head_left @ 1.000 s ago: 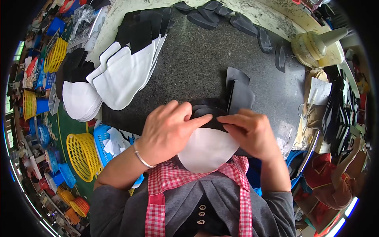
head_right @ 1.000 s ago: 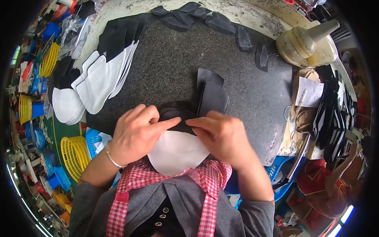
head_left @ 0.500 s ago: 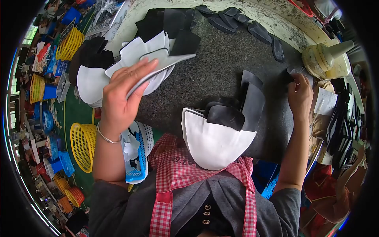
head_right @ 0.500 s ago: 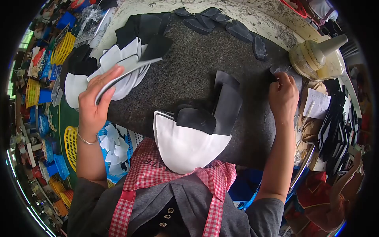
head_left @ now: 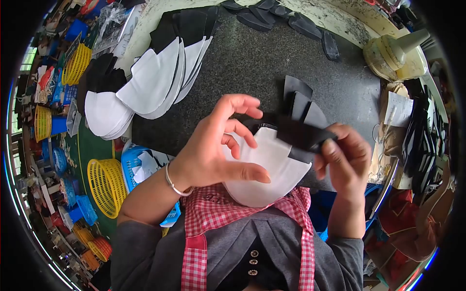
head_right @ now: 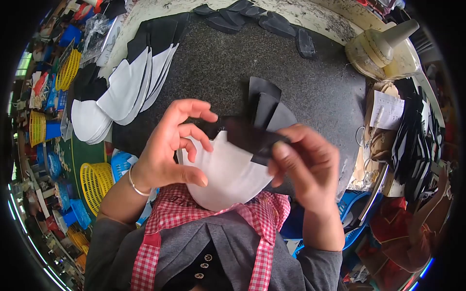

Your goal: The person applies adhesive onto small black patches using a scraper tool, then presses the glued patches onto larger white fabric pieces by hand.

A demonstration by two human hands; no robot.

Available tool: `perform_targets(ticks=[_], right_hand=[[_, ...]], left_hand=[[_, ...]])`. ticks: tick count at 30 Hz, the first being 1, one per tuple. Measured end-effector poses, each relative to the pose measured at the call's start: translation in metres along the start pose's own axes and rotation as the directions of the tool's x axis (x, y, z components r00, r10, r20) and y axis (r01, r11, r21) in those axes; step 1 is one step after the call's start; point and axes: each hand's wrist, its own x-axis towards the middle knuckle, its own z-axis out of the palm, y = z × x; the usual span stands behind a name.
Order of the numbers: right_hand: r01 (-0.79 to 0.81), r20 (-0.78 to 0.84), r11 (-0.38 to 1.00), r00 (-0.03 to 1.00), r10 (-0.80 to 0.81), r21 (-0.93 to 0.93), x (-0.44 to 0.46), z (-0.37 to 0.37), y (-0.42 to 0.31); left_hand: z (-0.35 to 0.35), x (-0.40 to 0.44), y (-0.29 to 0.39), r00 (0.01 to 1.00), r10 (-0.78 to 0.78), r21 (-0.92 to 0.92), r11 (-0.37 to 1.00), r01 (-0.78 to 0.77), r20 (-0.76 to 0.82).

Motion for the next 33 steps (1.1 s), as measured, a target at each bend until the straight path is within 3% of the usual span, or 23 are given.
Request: perform_targets(ticks=[1, 2, 3, 4, 7, 10, 14, 17, 20, 21, 24, 25, 28, 29, 30, 31, 32, 33], right_hand=[[-0.041, 0.020, 0.999, 0.999, 0.041, 0.001, -0.001, 0.012, -0.002], [-0.091, 0.051, 0.996, 0.995, 0.091, -0.007, -0.001, 0.019, -0.002], [-0.127, 0.046, 0.991, 0.991, 0.129, -0.037, 0.000, 0.020, 0.002], [-0.165, 0.040, 0.984, 0.985, 0.167, -0.067, 0.001, 0.020, 0.008], [-0.108, -0.070, 0.910, 0.994, 0.088, -0.400, -0.003, 0.028, 0.018], [0.004, -0.041, 0.797, 0.998, -0.036, -0.604, -0.013, 0.027, 0.046], [0.036, -0.045, 0.785, 0.996, -0.081, -0.618, -0.015, 0.027, 0.052], [-0.033, -0.075, 0.829, 0.997, -0.011, -0.558, -0.010, 0.030, 0.047], [0.207, 0.124, 0.594, 0.976, -0.178, -0.777, 0.002, 0.026, 0.047], [0.136, 0.080, 0.569, 0.989, -0.123, -0.811, 0.001, 0.029, 0.041], [0.162, 0.138, 0.500, 0.987, -0.086, -0.851, 0.005, 0.027, 0.032], [0.174, 0.179, 0.534, 0.983, -0.042, -0.827, 0.007, 0.022, 0.026], [0.240, 0.334, 0.651, 0.942, 0.023, -0.721, 0.032, -0.008, 0.003], [0.220, 0.255, 0.649, 0.966, -0.042, -0.728, 0.043, -0.016, 0.000], [0.261, 0.207, 0.585, 0.965, -0.158, -0.768, 0.060, -0.033, 0.007], [0.195, 0.074, 0.472, 0.962, -0.262, -0.859, 0.078, -0.038, 0.009], [0.201, 0.079, 0.297, 0.922, -0.378, -0.934, 0.097, -0.053, 0.013], [0.272, 0.278, -0.090, 0.803, -0.528, -0.958, 0.118, -0.073, 0.019]], left_hand=[[-0.004, 0.007, -0.001, 0.983, -0.158, -0.020, 0.987, 0.161, 0.091], [-0.003, 0.009, 0.003, 0.975, -0.186, -0.078, 0.977, 0.196, 0.124], [-0.004, 0.010, -0.005, 0.967, -0.185, -0.010, 0.982, 0.189, 0.178], [-0.005, 0.011, -0.013, 0.955, -0.186, 0.056, 0.982, 0.178, 0.231], [0.005, 0.011, -0.018, 0.995, -0.088, 0.451, 0.890, 0.061, 0.039], [0.005, 0.010, -0.026, 0.995, 0.057, 0.659, 0.746, -0.096, 0.080], [0.011, 0.011, -0.033, 0.997, 0.080, 0.628, 0.776, -0.060, -0.003], [0.015, 0.017, -0.030, 0.997, 0.075, 0.705, 0.708, -0.043, -0.015], [0.022, 0.019, -0.034, 0.993, 0.121, 0.805, 0.590, -0.063, -0.011], [0.023, 0.020, -0.032, 0.984, 0.176, 0.821, 0.560, -0.113, 0.015], [0.025, 0.025, -0.023, 0.932, 0.345, 0.853, 0.448, -0.267, 0.111], [0.025, 0.017, -0.026, 0.954, 0.254, 0.873, 0.414, -0.258, 0.162], [-0.001, 0.013, -0.013, 0.898, 0.377, 0.823, 0.419, -0.382, 0.225], [-0.009, 0.007, -0.004, 0.895, 0.430, 0.851, 0.419, -0.315, 0.120], [-0.019, -0.001, -0.002, 0.904, 0.428, 0.892, 0.415, -0.182, -0.014], [-0.035, -0.004, -0.004, 0.843, 0.534, 0.928, 0.345, -0.142, -0.070], [-0.051, -0.008, 0.002, 0.818, 0.566, 0.973, 0.230, -0.037, -0.102], [-0.061, -0.010, 0.004, 0.799, 0.579, 0.977, 0.205, 0.053, -0.165]])
